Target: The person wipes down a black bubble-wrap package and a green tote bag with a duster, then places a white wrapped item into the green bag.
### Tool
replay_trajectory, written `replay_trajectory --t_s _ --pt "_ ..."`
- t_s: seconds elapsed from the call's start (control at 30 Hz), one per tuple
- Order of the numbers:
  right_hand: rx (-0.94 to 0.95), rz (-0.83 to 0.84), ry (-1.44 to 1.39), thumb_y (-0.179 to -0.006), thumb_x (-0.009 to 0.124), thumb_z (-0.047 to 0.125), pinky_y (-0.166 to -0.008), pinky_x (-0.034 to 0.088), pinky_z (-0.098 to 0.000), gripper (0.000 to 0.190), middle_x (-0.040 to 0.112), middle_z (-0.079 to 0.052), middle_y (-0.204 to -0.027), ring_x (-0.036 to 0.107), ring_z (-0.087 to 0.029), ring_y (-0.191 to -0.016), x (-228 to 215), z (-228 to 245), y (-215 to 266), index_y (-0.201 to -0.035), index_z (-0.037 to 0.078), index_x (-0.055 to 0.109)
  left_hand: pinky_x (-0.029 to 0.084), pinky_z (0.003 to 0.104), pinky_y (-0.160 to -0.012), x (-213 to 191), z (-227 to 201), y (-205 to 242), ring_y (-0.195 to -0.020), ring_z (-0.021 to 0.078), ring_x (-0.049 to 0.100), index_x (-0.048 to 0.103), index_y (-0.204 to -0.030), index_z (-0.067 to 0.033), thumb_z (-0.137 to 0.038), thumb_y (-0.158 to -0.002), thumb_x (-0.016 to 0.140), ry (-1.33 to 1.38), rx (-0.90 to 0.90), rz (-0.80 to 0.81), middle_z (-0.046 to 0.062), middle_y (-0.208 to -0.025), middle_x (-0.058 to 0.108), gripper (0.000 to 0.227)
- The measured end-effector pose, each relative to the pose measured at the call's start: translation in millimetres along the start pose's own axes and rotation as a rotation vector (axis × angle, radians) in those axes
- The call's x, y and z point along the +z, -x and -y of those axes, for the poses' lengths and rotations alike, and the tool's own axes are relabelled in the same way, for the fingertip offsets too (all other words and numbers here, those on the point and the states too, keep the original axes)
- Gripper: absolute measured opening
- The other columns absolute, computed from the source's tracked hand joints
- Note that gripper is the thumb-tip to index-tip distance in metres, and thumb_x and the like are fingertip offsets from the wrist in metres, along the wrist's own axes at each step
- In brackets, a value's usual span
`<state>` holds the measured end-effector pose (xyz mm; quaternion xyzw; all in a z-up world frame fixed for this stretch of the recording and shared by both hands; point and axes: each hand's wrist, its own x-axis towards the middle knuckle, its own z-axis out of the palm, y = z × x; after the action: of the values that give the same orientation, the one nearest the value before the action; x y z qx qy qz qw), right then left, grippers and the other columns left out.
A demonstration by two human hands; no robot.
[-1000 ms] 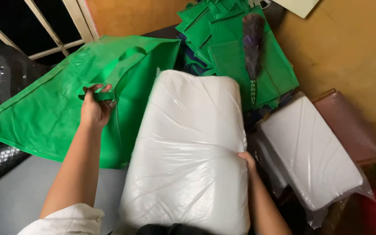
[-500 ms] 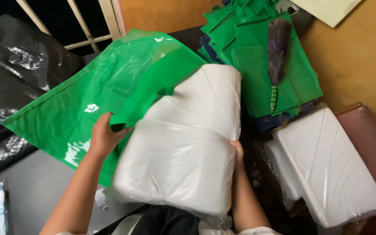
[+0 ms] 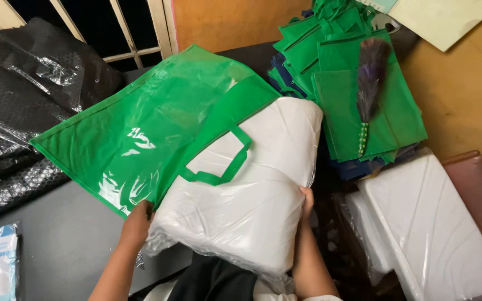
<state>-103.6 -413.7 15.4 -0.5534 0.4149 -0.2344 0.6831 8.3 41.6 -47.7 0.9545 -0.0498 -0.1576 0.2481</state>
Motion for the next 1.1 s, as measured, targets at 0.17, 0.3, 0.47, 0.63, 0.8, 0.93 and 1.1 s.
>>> replay_trajectory --t_s 0.17,0.3,0.47,0.63,0.8,0.93,1.1 --pt "-0.01 -0.008 0.02 -0.078 0.058 0.035 -0.102 0.045 -0.0367 0.069 0.06 -0.008 -0.139 0.056 -0.022 -0.125 12 -5 2 -0.143 0.011 0.055 0.044 0.045 -0.075 -15 -37 35 -0.086 0.0324 0.063 0.056 -0.13 -0.0119 -0.031 -0.106 0.046 0.472 -0.157 -0.279 0.019 -0.093 0.07 0.032" --pt "-0.016 -0.004 0.031 -0.079 0.057 0.035 -0.103 0.045 -0.0356 0.071 0.06 -0.007 -0.143 0.055 -0.021 -0.127 9 -16 3 -0.146 0.013 0.054 0.044 0.048 -0.085 -4 -49 37 -0.104 0.037 0.061 0.061 -0.126 -0.0071 -0.024 -0.106 0.046 0.47 -0.098 -0.503 0.016 -0.111 0.065 0.03" --pt "-0.218 0.067 0.414 -0.077 0.071 0.045 -0.12 0.026 -0.0516 0.112 0.018 -0.026 -0.161 0.022 -0.036 -0.151 -5 -16 28 -0.164 0.022 0.004 0.043 0.047 -0.092 12 -46 30 -0.104 0.0377 0.056 0.057 -0.121 -0.0001 -0.012 -0.099 0.055 0.457 0.065 -0.6 0.019 -0.109 0.057 0.026" --pt "0.66 0.125 0.141 -0.068 0.077 0.042 -0.101 0.052 -0.0436 0.079 0.059 -0.017 -0.135 0.06 -0.03 -0.119 -11 -23 45 -0.141 0.018 0.054 0.046 0.045 -0.087 14 -43 41 -0.098 0.0338 0.059 0.06 -0.122 -0.002 -0.006 -0.093 0.06 0.407 0.171 -0.556 0.016 -0.106 0.059 0.029" --pt "0.643 0.151 -0.061 -0.071 0.075 0.034 -0.074 0.054 -0.0401 0.049 0.075 -0.014 -0.095 0.068 -0.029 -0.082 2 -39 45 -0.111 0.005 0.072 0.048 0.046 -0.091 24 -41 55 -0.099 0.037 0.058 0.061 -0.128 -0.0016 0.002 -0.079 0.064 0.319 0.362 -0.565 0.019 -0.108 0.058 0.049" --pt "0.644 0.134 -0.226 -0.073 0.073 0.038 -0.067 0.056 -0.0402 0.04 0.073 -0.011 -0.084 0.068 -0.028 -0.073 40 -24 66 -0.101 0.009 0.072 0.048 0.041 -0.084 2 -81 82 -0.094 0.0315 0.059 0.064 -0.122 -0.0035 -0.003 -0.083 0.073 0.333 0.496 -0.532 0.014 -0.102 0.06 0.04" --pt "0.66 0.101 -0.289 -0.075 0.071 0.041 -0.079 0.056 -0.0425 0.042 0.076 -0.009 -0.095 0.069 -0.028 -0.087 91 -4 103 -0.107 0.014 0.073 0.049 0.04 -0.078 7 -102 89 -0.087 0.031 0.062 0.069 -0.111 -0.0081 -0.006 -0.083 0.071 0.318 0.646 -0.497 0.01 -0.096 0.062 0.028"
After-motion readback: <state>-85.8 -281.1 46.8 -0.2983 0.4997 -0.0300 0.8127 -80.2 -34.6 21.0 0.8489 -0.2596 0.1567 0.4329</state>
